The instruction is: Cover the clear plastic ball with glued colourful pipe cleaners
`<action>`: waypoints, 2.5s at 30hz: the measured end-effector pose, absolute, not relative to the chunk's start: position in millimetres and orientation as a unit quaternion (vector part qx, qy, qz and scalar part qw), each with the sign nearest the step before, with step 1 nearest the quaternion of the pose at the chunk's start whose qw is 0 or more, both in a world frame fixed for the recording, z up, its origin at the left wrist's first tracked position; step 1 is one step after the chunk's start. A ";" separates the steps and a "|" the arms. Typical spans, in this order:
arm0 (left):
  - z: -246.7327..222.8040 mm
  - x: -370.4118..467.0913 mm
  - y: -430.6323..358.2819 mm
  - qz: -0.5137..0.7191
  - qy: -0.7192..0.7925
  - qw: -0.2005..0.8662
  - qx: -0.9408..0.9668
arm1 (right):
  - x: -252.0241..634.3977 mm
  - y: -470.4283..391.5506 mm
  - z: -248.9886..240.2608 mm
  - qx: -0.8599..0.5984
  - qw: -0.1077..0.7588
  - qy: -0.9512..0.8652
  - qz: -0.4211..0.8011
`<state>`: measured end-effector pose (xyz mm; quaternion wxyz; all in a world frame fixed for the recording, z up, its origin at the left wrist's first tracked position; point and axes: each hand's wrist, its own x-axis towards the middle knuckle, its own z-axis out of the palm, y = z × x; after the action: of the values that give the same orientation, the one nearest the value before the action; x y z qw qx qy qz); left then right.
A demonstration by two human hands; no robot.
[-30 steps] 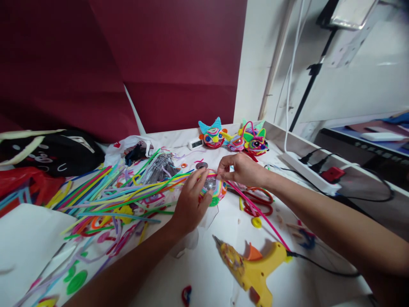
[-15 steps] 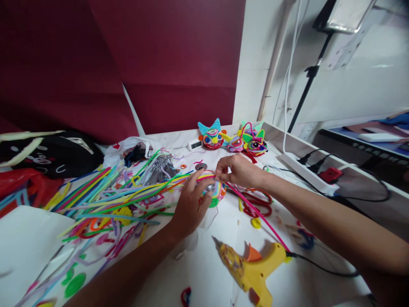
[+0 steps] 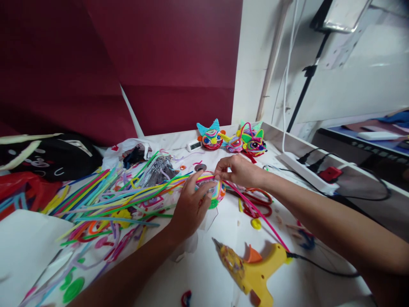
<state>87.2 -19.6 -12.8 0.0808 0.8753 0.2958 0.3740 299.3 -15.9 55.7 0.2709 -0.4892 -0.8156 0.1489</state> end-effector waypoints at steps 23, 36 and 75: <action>-13.1 85.5 -19.3 0.367 0.289 0.088 0.880 | 324.6 -169.4 48.4 -0.449 0.227 -0.831 0.238; -12.8 86.0 -18.9 0.379 0.281 0.086 0.878 | 297.9 -201.2 -3.8 -0.437 0.081 -0.895 0.028; -17.7 83.6 -15.5 0.377 0.280 0.063 0.881 | 371.3 -158.1 -22.9 -0.696 -0.014 -0.706 -0.132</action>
<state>83.6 -15.5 -17.7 0.0633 0.8807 0.2797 0.3770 371.3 -158.1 -22.9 -0.0136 -0.6955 -0.7062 -0.1317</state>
